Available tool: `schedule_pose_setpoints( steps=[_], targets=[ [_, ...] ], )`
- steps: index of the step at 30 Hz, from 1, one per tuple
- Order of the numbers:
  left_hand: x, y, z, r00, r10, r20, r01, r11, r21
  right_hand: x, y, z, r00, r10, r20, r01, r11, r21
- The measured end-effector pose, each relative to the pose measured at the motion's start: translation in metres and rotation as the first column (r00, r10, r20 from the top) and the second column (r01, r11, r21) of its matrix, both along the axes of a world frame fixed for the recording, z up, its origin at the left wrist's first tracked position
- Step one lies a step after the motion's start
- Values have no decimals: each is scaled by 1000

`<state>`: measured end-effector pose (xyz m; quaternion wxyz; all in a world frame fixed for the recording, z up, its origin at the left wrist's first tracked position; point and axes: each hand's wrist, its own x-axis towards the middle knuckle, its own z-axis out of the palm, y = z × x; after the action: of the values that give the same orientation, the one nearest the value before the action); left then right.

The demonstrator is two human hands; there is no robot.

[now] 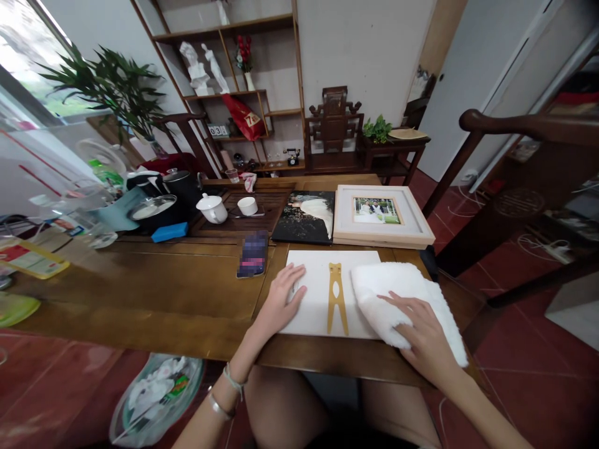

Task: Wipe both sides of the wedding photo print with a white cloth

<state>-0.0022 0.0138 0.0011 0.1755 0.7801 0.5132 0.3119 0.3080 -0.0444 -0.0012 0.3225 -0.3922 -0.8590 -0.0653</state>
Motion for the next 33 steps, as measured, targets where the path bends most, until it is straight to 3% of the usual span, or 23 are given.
schedule_pose_setpoints(
  steps=[9,17,22,29,33],
  targets=[
    [1,10,-10,1000,-11,15,13,993,-114,1,0,-5,1000,-1,-3,0,1000,-25],
    [0,11,-12,997,12,80,-5,997,-80,5,0,5,999,19,48,-17,999,-43],
    [-1,10,-11,998,-2,68,6,998,-67,9,22,20,993,68,94,-55,989,-138],
    [-1,10,-11,1000,-9,28,11,998,-64,-9,73,22,971,94,219,-34,964,-262],
    [0,11,-13,999,-3,46,6,999,-50,-18,54,25,953,94,290,-15,965,-262]
  ],
)
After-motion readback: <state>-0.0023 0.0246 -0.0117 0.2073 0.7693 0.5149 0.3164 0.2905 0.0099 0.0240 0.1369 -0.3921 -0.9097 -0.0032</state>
